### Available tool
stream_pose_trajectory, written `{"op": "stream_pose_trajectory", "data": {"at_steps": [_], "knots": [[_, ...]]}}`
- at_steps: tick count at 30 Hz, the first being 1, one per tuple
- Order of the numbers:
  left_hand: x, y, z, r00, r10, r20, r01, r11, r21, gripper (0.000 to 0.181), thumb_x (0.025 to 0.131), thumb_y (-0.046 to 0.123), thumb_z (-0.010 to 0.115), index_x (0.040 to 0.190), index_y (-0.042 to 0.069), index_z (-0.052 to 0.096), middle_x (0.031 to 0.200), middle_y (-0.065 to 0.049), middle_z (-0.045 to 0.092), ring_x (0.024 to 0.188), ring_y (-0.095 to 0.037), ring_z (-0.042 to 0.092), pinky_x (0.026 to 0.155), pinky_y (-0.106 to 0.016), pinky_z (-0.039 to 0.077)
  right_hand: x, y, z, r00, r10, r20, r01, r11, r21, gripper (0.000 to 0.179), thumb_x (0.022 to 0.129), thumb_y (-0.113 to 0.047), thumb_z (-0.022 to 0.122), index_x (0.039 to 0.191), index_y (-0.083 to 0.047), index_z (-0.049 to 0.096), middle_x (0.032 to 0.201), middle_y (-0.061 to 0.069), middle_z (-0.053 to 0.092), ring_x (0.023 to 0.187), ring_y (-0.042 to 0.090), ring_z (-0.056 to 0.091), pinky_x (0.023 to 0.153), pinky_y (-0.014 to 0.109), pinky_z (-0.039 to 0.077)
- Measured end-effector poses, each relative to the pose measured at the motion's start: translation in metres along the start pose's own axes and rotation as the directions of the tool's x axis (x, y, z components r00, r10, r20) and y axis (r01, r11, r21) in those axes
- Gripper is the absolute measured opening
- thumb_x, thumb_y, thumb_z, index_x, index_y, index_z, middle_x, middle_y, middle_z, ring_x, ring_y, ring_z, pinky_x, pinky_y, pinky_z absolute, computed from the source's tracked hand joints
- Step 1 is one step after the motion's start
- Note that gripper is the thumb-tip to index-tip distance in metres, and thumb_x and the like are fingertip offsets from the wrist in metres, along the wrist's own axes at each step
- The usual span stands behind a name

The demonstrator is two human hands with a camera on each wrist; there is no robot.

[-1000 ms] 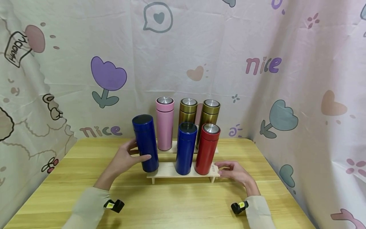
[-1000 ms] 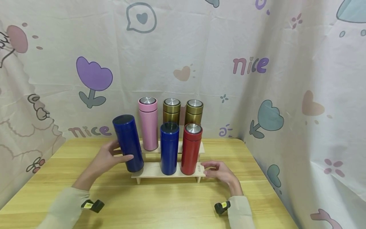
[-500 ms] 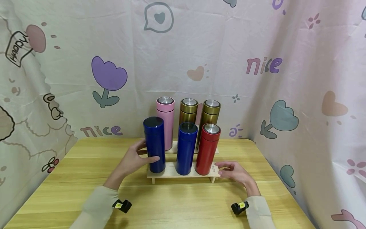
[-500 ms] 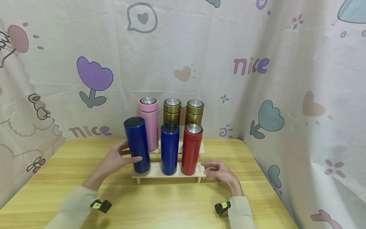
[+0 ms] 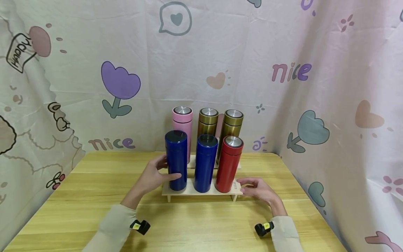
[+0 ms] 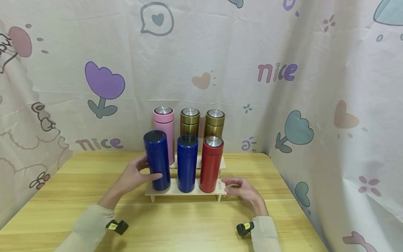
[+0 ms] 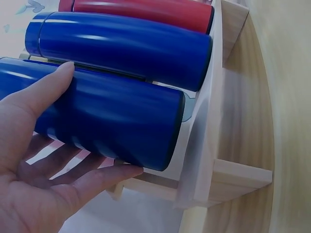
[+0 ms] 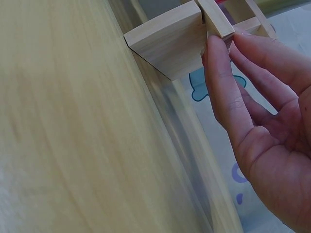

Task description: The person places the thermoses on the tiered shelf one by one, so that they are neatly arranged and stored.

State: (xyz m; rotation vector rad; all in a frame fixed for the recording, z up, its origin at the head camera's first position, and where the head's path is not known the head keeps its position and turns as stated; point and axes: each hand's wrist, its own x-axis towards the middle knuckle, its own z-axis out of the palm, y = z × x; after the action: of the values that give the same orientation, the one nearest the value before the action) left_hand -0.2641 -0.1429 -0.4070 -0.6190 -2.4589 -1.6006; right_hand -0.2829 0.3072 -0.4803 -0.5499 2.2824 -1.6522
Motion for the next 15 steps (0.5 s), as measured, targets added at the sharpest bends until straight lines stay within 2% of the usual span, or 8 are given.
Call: {"op": "stream_pose_trajectory", "data": {"at_steps": [7, 15], "knots": [[-0.0002, -0.0022, 0.0045, 1.000, -0.001, 0.010, 0.001, 1.000, -0.010, 0.075, 0.083, 0.027, 0.088, 0.148, 0.014, 0.053, 0.140, -0.014, 0.065, 0.122, -0.035, 0.066, 0.107, -0.062, 0.051, 0.0005, -0.0012, 0.0004, 1.000, -0.005, 0.001, 0.005, 1.000, -0.001, 0.050, 0.096, -0.012, 0.071, 0.139, 0.008, 0.058, 0.139, 0.027, 0.061, 0.099, 0.010, 0.072, 0.087, 0.028, 0.063], [0.0002, -0.0019, 0.0084, 1.000, -0.008, 0.019, 0.008, 1.000, -0.016, 0.075, 0.083, 0.028, 0.088, 0.148, 0.017, 0.053, 0.140, -0.013, 0.065, 0.123, -0.036, 0.066, 0.109, -0.064, 0.049, -0.0003, 0.0001, -0.0018, 1.000, -0.022, 0.007, 0.022, 1.000, 0.003, 0.049, 0.096, -0.009, 0.070, 0.139, 0.010, 0.056, 0.133, 0.013, 0.068, 0.099, 0.010, 0.071, 0.087, 0.028, 0.063]]}}
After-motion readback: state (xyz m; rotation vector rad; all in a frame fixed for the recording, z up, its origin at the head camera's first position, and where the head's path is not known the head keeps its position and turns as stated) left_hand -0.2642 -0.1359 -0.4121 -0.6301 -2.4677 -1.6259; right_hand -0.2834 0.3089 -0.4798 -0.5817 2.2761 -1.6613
